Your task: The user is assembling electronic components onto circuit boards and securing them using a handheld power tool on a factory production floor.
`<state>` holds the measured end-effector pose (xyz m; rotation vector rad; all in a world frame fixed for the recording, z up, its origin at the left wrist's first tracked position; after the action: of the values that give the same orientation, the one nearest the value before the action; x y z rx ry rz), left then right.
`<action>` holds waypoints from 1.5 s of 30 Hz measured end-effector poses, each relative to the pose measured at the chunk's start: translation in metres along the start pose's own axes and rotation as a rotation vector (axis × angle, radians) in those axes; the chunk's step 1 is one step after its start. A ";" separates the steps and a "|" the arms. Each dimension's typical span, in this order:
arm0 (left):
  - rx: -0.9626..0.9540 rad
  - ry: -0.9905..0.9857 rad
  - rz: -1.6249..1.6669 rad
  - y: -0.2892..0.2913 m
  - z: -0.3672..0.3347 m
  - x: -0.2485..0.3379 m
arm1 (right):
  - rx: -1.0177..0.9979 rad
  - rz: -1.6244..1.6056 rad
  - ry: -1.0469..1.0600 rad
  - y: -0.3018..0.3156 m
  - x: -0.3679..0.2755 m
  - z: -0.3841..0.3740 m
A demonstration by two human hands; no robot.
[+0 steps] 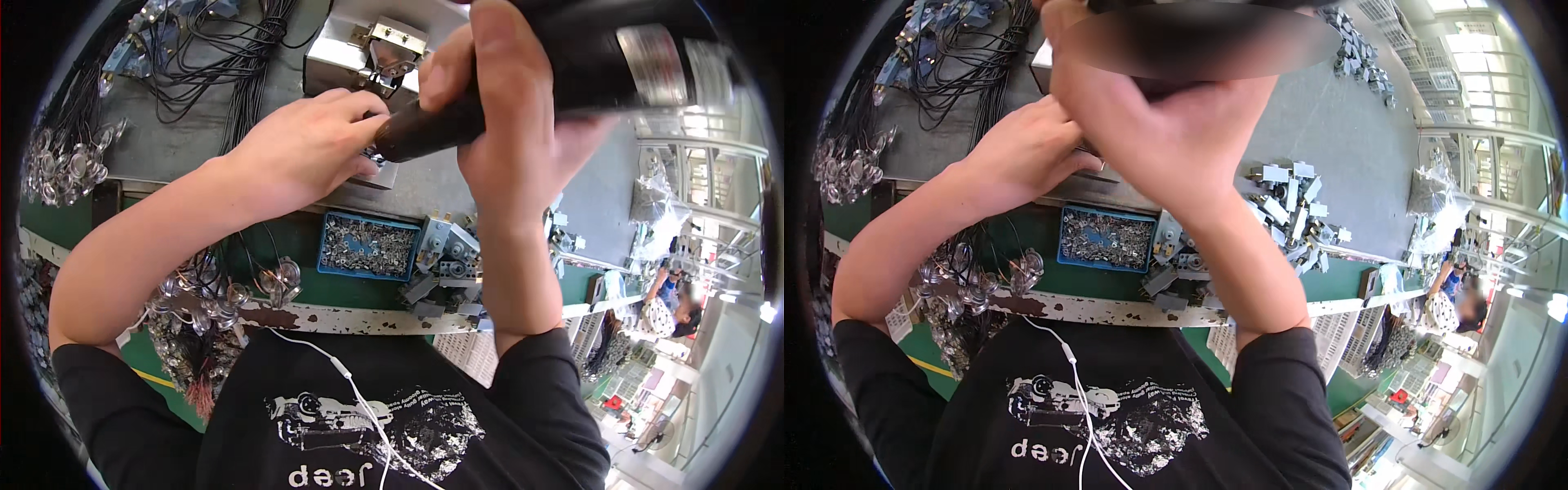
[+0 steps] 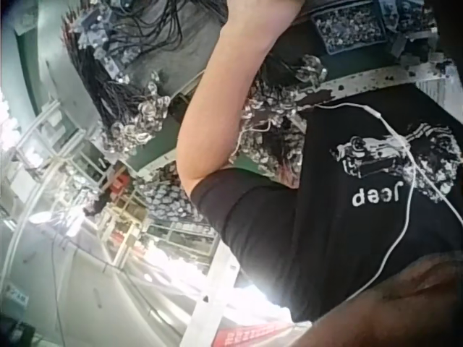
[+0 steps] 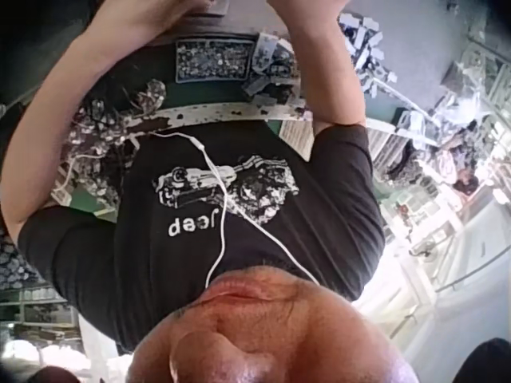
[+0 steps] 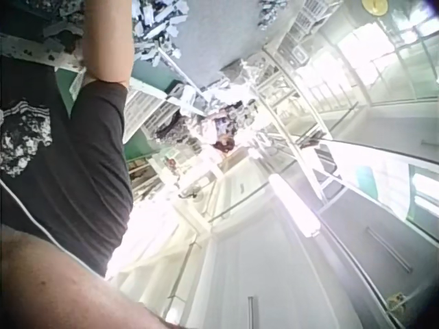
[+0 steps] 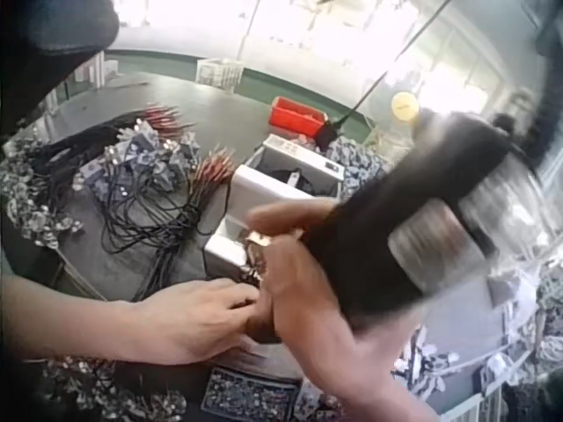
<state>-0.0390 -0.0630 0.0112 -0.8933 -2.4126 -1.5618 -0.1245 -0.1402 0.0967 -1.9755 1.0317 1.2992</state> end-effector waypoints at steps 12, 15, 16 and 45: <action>-0.219 0.073 -0.013 0.011 0.002 -0.004 | 0.134 0.623 0.629 0.075 -0.030 0.052; 0.263 0.066 -0.090 0.071 -0.005 -0.014 | -0.058 0.898 0.611 0.073 -0.009 0.072; 0.481 0.239 -0.103 0.098 0.001 -0.053 | -0.241 1.086 0.425 0.070 0.012 0.096; -0.356 0.054 0.049 0.092 0.029 0.013 | -0.467 -0.354 -0.440 0.017 0.094 0.046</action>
<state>0.0062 -0.0061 0.0756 -0.9419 -2.0928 -2.0061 -0.1392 -0.1417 -0.0078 -1.9334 0.1661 1.7624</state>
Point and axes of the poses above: each hand's wrist, its own z-axis away from the middle knuckle, its own y-axis out of the back of the hand, x = y × z, the point moved 8 cm from there along -z, towards the middle knuckle, and after that the axes turned 5 degrees about x, right-handed, at the moved point
